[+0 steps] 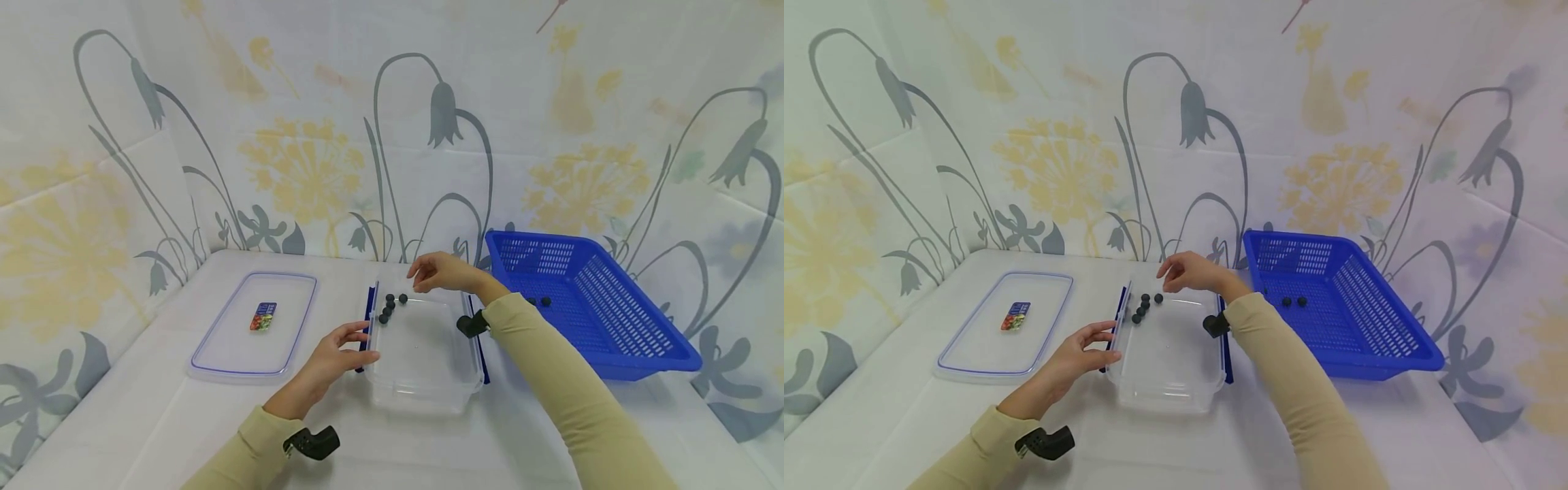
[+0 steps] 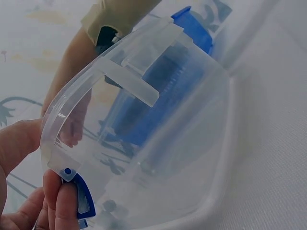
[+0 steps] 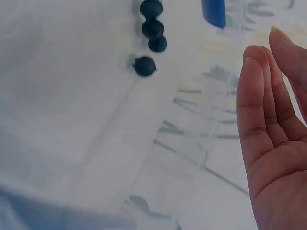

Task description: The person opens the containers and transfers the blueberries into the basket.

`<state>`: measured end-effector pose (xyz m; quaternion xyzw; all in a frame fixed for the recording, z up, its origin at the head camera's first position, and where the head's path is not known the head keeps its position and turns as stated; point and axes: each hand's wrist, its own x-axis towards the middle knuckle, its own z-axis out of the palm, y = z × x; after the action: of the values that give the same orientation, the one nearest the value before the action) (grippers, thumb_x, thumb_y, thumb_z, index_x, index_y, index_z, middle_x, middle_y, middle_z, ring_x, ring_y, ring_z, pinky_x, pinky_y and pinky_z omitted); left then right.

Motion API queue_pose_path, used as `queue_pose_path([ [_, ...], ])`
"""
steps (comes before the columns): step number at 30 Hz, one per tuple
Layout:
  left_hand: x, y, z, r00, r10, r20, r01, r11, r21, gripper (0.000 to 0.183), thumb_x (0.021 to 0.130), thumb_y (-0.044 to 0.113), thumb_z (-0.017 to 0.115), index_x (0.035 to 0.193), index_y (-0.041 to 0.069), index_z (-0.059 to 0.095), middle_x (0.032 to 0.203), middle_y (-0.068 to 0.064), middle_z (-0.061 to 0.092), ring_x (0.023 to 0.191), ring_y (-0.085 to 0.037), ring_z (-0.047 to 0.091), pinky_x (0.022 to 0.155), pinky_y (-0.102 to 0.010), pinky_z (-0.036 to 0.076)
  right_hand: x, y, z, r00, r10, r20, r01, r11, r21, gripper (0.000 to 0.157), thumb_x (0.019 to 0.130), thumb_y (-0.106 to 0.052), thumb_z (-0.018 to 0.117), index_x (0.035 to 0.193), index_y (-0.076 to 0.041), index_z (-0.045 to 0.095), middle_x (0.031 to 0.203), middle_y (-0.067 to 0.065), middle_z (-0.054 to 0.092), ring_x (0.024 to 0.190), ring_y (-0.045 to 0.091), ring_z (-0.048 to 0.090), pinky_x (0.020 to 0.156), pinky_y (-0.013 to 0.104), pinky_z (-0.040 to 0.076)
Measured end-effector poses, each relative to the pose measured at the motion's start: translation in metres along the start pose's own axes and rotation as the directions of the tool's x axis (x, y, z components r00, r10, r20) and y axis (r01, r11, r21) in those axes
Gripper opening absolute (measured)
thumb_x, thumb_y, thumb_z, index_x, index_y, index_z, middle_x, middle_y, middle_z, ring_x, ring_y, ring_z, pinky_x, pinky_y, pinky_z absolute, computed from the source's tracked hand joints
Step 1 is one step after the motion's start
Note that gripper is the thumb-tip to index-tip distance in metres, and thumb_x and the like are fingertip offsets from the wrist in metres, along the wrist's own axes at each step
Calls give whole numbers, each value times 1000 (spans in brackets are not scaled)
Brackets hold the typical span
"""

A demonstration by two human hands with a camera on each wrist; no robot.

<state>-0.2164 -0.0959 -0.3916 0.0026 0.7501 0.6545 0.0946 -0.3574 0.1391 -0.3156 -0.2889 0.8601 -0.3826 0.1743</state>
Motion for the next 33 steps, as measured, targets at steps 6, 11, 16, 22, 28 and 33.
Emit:
queue_pose_path([
  [6,0,1,-1,1000,4,6,-4,1000,-9,61,76,16,77,132,12,51,119,-8,53,85,-20,57,75,-34,44,18,-3,24,999,25,30,-25,999,20,21,85,-1,64,106,-1,61,87,8,63,85,28,60,80,33,49],
  [11,0,1,-3,1000,18,12,-18,1000,-19,60,77,15,77,131,10,51,118,-9,53,84,-20,57,73,-33,45,33,1,44,998,39,47,-37,999,-32,25,83,1,65,107,4,61,84,6,64,78,16,59,77,31,48],
  [16,0,0,-2,1000,21,16,-21,1000,-22,60,77,13,76,131,10,51,118,-9,54,83,-20,58,74,-33,45,42,9,60,997,26,68,-19,995,-102,23,78,3,66,101,3,64,77,4,63,70,13,55,67,25,46],
  [22,1,1,-3,1000,24,11,-24,1000,-11,60,76,14,77,131,10,51,118,-9,54,84,-20,57,75,-33,45,43,11,70,995,59,79,-41,975,-219,24,75,4,68,99,0,67,74,1,61,66,12,51,62,23,43],
  [28,1,1,-3,1000,23,9,-23,1000,-11,61,75,15,78,130,10,52,118,-9,54,84,-20,57,74,-33,45,43,11,75,989,112,96,-80,954,-288,22,75,3,72,96,-2,68,80,2,63,71,12,54,68,24,47],
  [33,0,1,-1,1000,16,12,-16,1000,-15,61,76,15,78,130,10,52,118,-10,54,83,-20,57,74,-33,45,44,12,74,982,107,153,-62,960,-275,20,74,0,73,93,-3,68,81,1,63,72,12,55,68,24,47],
])
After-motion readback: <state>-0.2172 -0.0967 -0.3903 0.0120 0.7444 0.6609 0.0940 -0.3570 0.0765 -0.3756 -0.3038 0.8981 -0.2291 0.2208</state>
